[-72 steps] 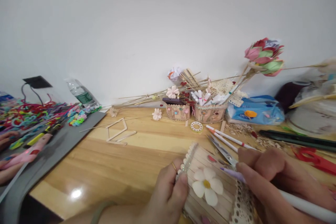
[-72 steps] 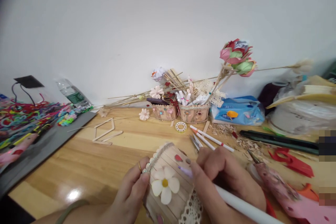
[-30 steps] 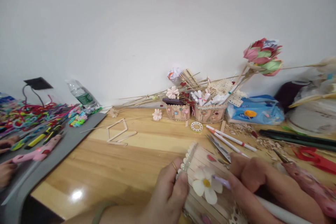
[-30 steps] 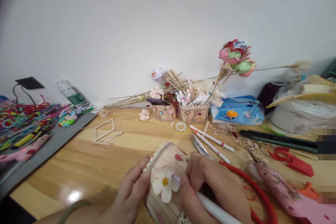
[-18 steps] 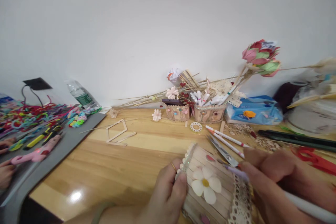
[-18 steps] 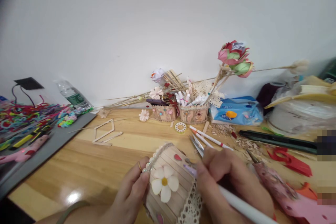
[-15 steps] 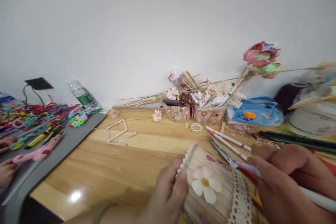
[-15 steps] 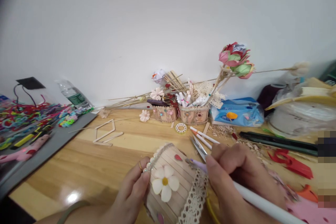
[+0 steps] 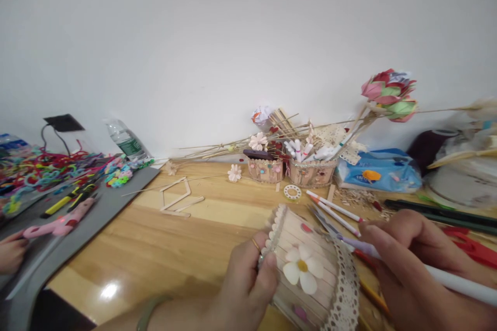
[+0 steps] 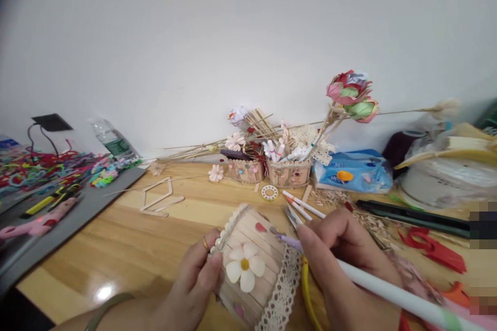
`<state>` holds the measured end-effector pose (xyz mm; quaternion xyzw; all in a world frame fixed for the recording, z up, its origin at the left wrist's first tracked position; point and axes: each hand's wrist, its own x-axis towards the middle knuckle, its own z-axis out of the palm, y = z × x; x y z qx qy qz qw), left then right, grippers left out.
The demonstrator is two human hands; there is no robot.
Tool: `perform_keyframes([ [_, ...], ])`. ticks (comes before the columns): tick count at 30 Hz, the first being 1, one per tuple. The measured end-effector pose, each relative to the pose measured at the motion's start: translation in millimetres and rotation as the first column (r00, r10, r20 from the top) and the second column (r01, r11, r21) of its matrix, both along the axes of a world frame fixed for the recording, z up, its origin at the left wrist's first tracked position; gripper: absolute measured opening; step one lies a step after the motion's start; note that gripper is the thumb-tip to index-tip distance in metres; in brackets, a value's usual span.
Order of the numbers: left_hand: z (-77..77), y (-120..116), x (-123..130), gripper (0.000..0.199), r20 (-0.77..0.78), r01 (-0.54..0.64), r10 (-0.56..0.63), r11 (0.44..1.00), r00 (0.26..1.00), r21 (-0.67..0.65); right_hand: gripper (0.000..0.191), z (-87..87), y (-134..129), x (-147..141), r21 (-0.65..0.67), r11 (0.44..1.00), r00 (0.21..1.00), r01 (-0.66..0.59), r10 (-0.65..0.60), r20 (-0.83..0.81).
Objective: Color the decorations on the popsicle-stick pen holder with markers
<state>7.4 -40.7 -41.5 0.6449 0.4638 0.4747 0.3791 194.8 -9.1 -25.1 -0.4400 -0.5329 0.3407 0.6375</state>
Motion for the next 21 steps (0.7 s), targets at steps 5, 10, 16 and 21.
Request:
perform_keyframes([
  [5,8.5,23.0,-14.6,0.027,-0.333,0.021,0.08,0.957,0.939,0.29,0.031,5.2,4.6,0.3,-0.026,0.995,0.995,-0.091,0.09,-0.046],
  [10,9.0,50.1,-27.3,0.021,-0.622,0.201,0.41,0.705,0.667,0.68,0.033,10.0,4.0,-9.9,-0.073,0.997,0.998,-0.003,-0.002,-0.068],
  [16,6.3,55.6,-26.3,0.012,-0.712,0.339,0.48,0.649,0.513,0.681,0.032,10.5,5.3,-14.8,-0.05,0.998,0.999,0.032,-0.032,0.0],
  [21,9.5,50.0,-29.3,0.027,-0.566,0.183,0.304,0.741,0.767,0.646,0.03,8.3,5.9,-12.1,-0.051,0.996,0.996,-0.076,0.073,-0.056],
])
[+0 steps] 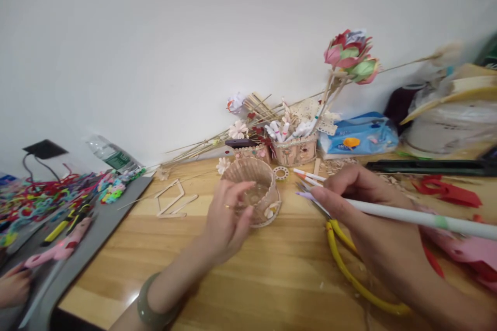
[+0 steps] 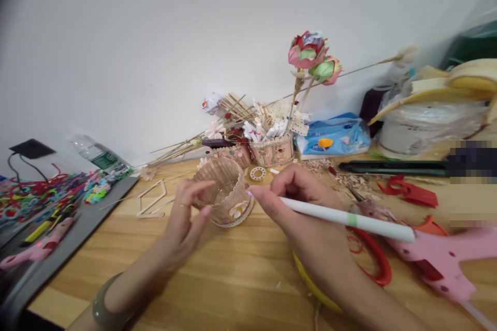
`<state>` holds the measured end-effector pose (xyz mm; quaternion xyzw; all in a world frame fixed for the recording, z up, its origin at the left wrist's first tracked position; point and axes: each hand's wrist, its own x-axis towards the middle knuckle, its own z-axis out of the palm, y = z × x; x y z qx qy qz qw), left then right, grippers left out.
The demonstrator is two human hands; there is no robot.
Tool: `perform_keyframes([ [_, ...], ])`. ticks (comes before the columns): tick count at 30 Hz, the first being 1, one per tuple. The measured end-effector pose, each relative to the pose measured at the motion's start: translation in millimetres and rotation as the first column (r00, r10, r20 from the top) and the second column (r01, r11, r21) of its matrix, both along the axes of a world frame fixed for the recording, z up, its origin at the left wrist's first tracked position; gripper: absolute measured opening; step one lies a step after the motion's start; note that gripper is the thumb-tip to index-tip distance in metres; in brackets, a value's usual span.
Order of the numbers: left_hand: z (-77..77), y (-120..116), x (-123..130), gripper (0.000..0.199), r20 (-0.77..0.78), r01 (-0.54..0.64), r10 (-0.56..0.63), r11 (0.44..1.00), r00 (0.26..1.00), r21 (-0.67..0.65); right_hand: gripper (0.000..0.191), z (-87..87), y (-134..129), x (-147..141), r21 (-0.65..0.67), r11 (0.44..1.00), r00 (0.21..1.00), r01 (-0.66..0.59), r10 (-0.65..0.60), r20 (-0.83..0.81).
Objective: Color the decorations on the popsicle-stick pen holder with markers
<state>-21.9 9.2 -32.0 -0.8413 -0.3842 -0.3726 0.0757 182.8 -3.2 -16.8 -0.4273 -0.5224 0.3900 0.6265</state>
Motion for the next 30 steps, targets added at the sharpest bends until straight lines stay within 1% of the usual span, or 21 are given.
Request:
perform_keyframes([
  [2,-1.2,-1.6,-2.1,0.033,0.183,-0.02,0.015,0.999,0.983,0.026,0.026,-0.5,-0.6,1.7,0.007,0.998,0.997,-0.066,0.067,-0.037],
  [4,-4.7,-4.5,-2.7,0.039,0.285,-0.024,0.006,0.998,0.959,0.059,0.022,-0.3,-1.2,3.7,0.029,0.991,0.988,-0.131,0.133,-0.083],
  [5,-7.0,-7.0,-2.1,0.041,0.315,0.001,-0.019,0.998,0.949,0.057,0.022,-0.1,-1.4,4.7,0.042,0.987,0.982,-0.153,0.157,-0.104],
  [6,-9.3,-10.4,-0.7,0.043,0.342,0.046,-0.056,0.998,0.938,0.036,0.025,0.2,-1.6,5.6,0.053,0.986,0.979,-0.16,0.165,-0.119],
  [8,-13.4,-19.7,4.3,0.045,0.408,0.183,-0.146,0.982,0.901,-0.053,0.03,0.4,-2.3,7.0,0.056,0.988,0.983,-0.146,0.151,-0.104],
  [10,-16.1,-30.0,11.2,0.048,0.481,0.34,-0.212,0.92,0.85,-0.196,0.035,0.3,-3.6,7.5,0.027,0.994,0.993,-0.11,0.111,-0.036],
  [11,-17.0,-34.6,14.9,0.048,0.496,0.386,-0.221,0.886,0.84,-0.259,0.036,0.3,-4.6,7.3,0.02,0.995,0.996,-0.093,0.093,0.007],
  [13,-18.4,-41.0,21.3,0.045,0.483,0.408,-0.207,0.839,0.851,-0.359,0.038,1.3,-6.9,6.1,0.042,0.996,0.991,-0.083,0.078,0.105],
  [15,-18.8,-43.6,25.5,0.041,0.45,0.39,-0.184,0.818,0.874,-0.423,0.036,4.2,-9.5,4.1,0.11,0.988,0.969,-0.111,0.083,0.232],
  [17,-17.5,-43.7,27.4,0.037,0.439,0.387,-0.176,0.801,0.881,-0.456,0.034,8.2,-11.9,2.3,0.179,0.973,0.93,-0.148,0.075,0.36],
  [19,-13.7,-43.1,27.9,0.033,0.434,0.393,-0.184,0.795,0.882,-0.461,0.033,11.3,-14.1,1.3,0.228,0.96,0.897,-0.163,0.048,0.44],
  [21,-8.3,-42.8,27.8,0.03,0.402,0.387,-0.207,0.811,0.892,-0.439,0.033,12.3,-16.3,1.1,0.262,0.948,0.876,-0.179,0.032,0.481],
  [22,-5.6,-42.9,27.6,0.029,0.37,0.374,-0.223,0.831,0.902,-0.411,0.034,12.0,-17.6,1.1,0.268,0.944,0.866,-0.193,0.035,0.498],
  [25,-0.8,-42.9,26.3,0.021,0.23,0.313,-0.255,0.911,0.939,-0.269,0.034,10.0,-22.0,1.1,0.226,0.942,0.821,-0.246,0.079,0.565],
  [26,-0.3,-42.8,25.8,0.017,0.182,0.3,-0.262,0.928,0.948,-0.223,0.034,9.5,-23.5,1.0,0.199,0.945,0.8,-0.26,0.095,0.592],
  [28,0.7,-42.6,24.9,0.011,0.108,0.307,-0.292,0.936,0.95,-0.171,0.032,9.6,-25.7,0.6,0.169,0.948,0.764,-0.27,0.105,0.636],
  [30,3.6,-43.0,24.2,0.012,0.063,0.338,-0.333,0.922,0.941,-0.189,0.032,10.8,-26.7,0.3,0.165,0.948,0.745,-0.271,0.099,0.659],
])
